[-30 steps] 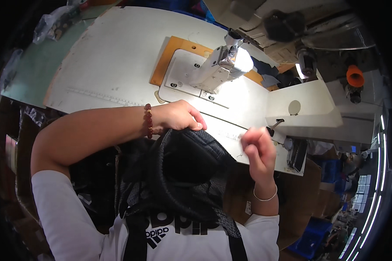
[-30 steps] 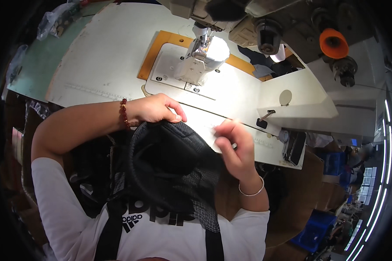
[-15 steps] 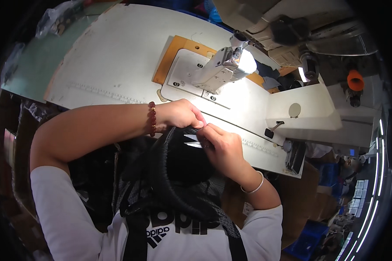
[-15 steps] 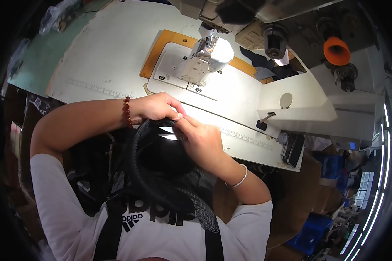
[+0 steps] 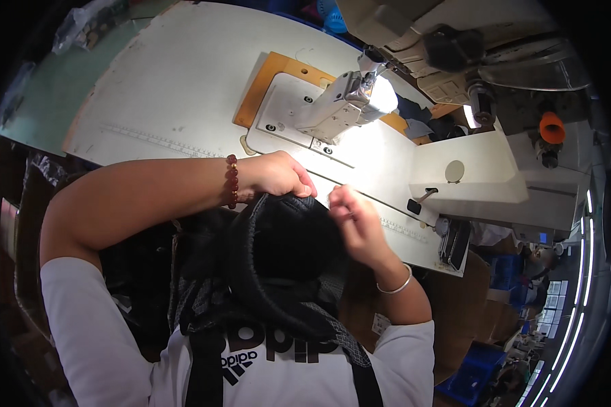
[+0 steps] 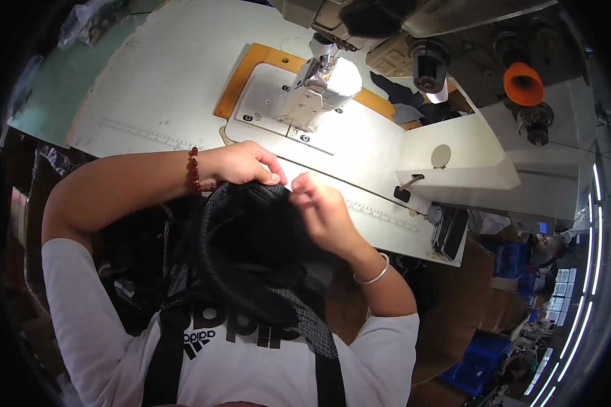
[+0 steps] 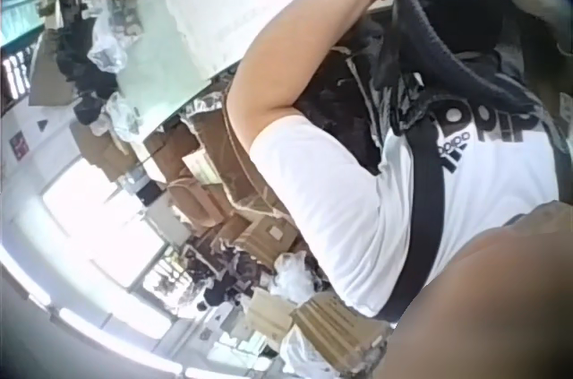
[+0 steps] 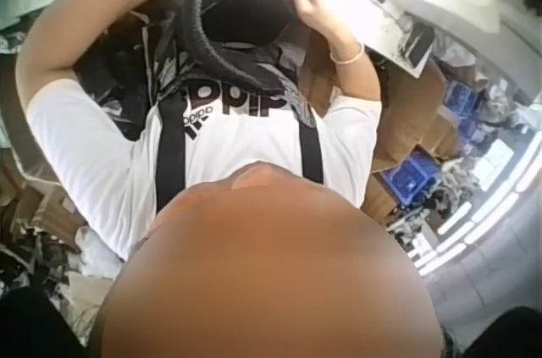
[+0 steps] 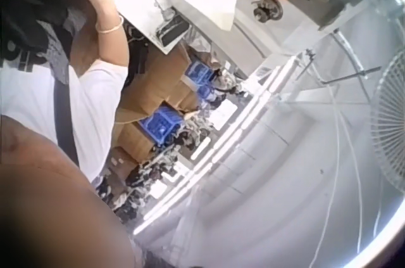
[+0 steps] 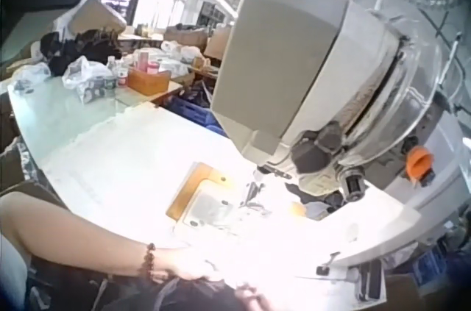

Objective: The person trims threads on a shoe upper using small snips and then sews the upper using a sewing machine.

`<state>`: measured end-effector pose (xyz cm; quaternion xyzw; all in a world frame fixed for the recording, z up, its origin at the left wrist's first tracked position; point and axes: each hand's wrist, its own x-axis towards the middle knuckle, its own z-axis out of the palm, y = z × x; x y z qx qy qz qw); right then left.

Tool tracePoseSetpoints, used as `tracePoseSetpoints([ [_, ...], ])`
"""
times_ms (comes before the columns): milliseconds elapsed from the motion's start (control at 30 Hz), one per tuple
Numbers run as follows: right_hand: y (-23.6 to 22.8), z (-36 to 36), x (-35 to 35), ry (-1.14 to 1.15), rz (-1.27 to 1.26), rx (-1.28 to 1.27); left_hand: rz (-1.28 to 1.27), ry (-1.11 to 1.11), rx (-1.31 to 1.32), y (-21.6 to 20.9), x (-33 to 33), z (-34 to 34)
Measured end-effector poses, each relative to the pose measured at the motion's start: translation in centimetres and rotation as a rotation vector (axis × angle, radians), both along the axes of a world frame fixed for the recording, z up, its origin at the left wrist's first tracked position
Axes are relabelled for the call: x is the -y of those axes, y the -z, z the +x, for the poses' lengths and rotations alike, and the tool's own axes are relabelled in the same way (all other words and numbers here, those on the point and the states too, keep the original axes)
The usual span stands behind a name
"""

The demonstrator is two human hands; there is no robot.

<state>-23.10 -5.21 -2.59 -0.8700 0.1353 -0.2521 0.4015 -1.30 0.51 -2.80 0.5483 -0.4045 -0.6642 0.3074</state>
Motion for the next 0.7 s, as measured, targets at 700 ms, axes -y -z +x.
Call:
tracePoseSetpoints([
  [700,-1.8,2.8,-1.0,-0.145,-0.703,-0.248,-0.053,-0.003,0.077,0.6,0.4,-0.3],
])
